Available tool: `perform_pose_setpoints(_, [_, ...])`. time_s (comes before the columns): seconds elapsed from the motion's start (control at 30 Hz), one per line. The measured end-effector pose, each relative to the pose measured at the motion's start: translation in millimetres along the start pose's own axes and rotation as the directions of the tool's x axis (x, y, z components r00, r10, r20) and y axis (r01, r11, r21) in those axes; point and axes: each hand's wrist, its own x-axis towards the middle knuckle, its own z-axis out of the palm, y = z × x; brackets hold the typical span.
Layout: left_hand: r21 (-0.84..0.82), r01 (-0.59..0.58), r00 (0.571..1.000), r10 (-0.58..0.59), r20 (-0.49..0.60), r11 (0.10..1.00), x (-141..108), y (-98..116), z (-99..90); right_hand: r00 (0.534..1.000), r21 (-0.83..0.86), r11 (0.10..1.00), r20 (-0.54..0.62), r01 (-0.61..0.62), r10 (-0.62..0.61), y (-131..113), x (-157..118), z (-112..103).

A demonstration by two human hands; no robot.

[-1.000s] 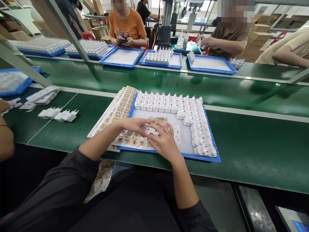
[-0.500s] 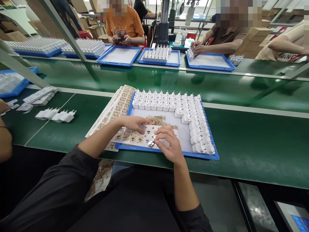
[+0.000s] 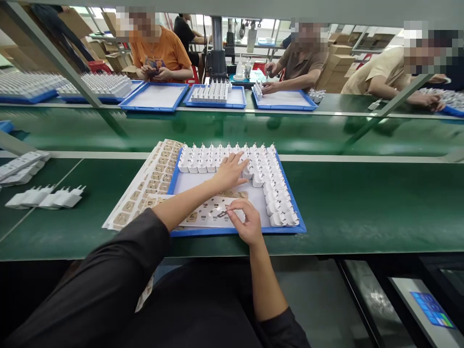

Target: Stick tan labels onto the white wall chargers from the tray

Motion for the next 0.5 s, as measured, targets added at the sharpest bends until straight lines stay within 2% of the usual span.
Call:
perform_pose_setpoints(0.13, [0.020, -0.069, 0.996, 0.070, -0.050, 0.997, 0.7, 9.0, 17.5, 1.000, -0.005, 1.000, 0.016, 0.023, -0.023, -1.7, 1.6, -0.2])
perform_pose_setpoints(0.2, [-0.047, -0.094, 0.995, 0.091, -0.051, 0.994, -2.2, 12.6, 19.9, 0.999, 0.003, 0.999, 0.018, 0.043, -0.043, -2.0, 2.2, 0.2])
perform_pose_setpoints(0.3, [-0.203, -0.041, 0.999, 0.042, -0.003, 0.978, -1.9, 15.1, 20.3, 0.999, -0.002, 0.999, 0.020, 0.035, -0.035, -1.3, 1.6, 0.7])
perform_pose_setpoints(0.43, [-0.303, 0.040, 0.999, -0.031, 0.033, 0.952, -5.8, 8.6, 11.2, 0.999, 0.029, 0.999, -0.030, -0.015, 0.015, 2.5, -2.0, 0.9])
perform_pose_setpoints(0.5, [-0.493, 0.108, 0.994, -0.101, 0.041, 0.863, -20.6, 1.7, -0.9, 0.996, 0.081, 0.996, -0.082, -0.034, 0.040, 4.8, -3.3, 1.1])
